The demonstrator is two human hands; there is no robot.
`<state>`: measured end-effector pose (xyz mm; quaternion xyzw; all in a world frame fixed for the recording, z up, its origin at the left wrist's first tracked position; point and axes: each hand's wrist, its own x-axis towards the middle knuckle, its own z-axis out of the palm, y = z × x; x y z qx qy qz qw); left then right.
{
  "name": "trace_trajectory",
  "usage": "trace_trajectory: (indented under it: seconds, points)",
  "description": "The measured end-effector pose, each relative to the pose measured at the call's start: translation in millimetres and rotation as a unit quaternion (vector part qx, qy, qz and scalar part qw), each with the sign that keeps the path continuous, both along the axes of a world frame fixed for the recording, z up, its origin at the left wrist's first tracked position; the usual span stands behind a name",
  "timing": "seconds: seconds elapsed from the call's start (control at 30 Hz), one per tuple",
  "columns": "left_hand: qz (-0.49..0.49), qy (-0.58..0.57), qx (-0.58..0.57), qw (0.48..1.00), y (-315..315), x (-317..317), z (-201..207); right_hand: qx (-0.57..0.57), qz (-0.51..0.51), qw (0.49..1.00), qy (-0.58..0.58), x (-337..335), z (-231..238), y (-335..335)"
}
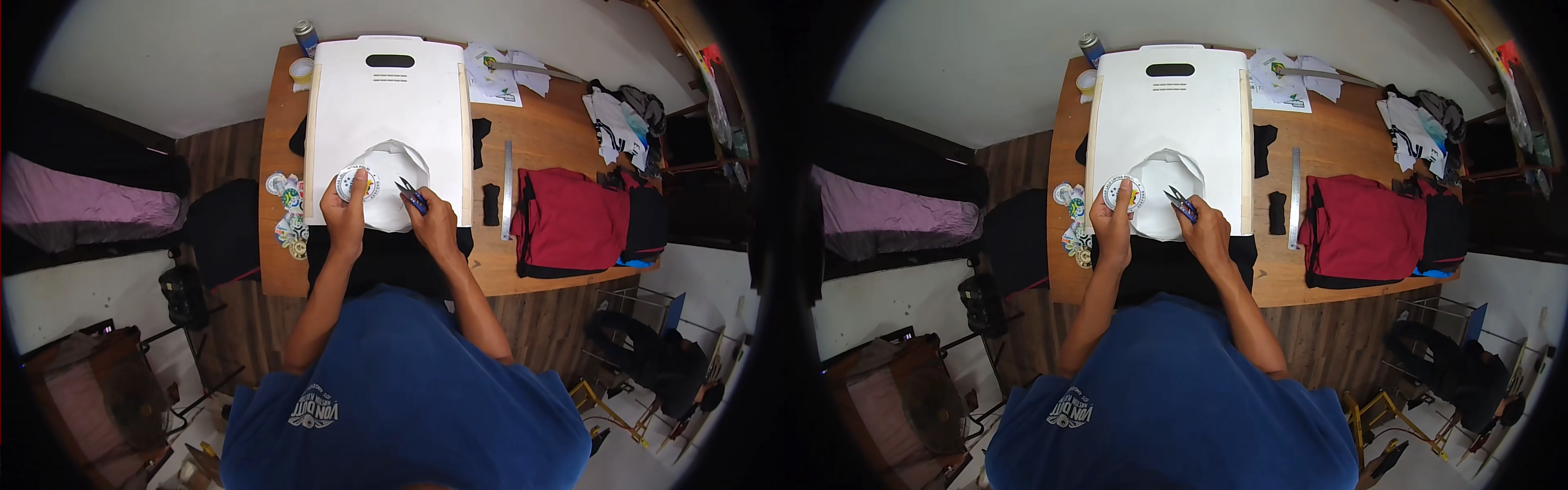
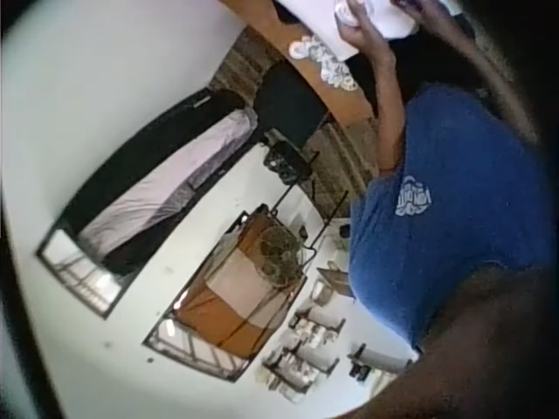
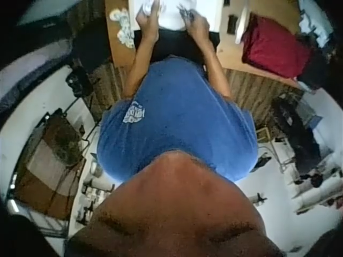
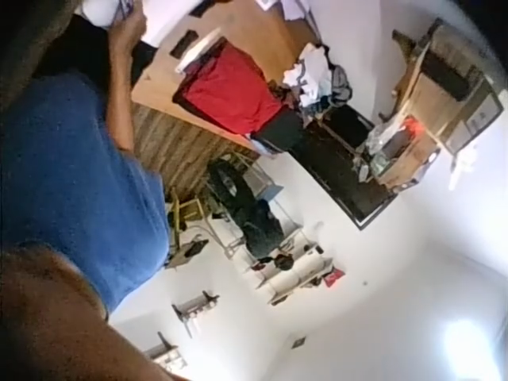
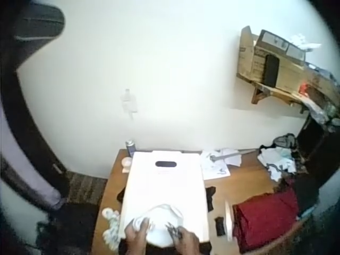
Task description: Trimming excess material from a white fabric piece using scissors.
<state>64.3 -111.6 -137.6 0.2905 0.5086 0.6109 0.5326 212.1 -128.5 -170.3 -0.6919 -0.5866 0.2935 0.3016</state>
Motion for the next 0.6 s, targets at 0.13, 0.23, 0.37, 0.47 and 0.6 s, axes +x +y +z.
trace_trajectory:
  seconds: [0.13,0.23,0.37,0.47,0.6]
  points:
    - [-0.006,0.004,-0.003,1.0,-0.8,2.3,1.5,-0.01,0.016,1.0,0.015,-1.1,0.1,1.2]
    - [-0.007,0.001,-0.006,1.0,-1.9,4.8,4.6,0.047,0.013,0.985,0.167,-5.1,-11.1,2.2]
    - [-0.005,-0.007,-0.013,1.0,-2.6,6.3,1.8,-0.028,0.012,0.947,0.32,-20.8,22.8,1.7]
    - [-0.008,-0.008,-0.004,1.0,-3.8,8.6,0.2,-0.06,0.027,0.932,0.356,-23.2,21.0,0.2]
    - [-0.006,-0.022,-0.019,1.0,-6.7,8.1,-0.9,-0.036,0.029,0.93,0.364,-29.7,29.1,0.0]
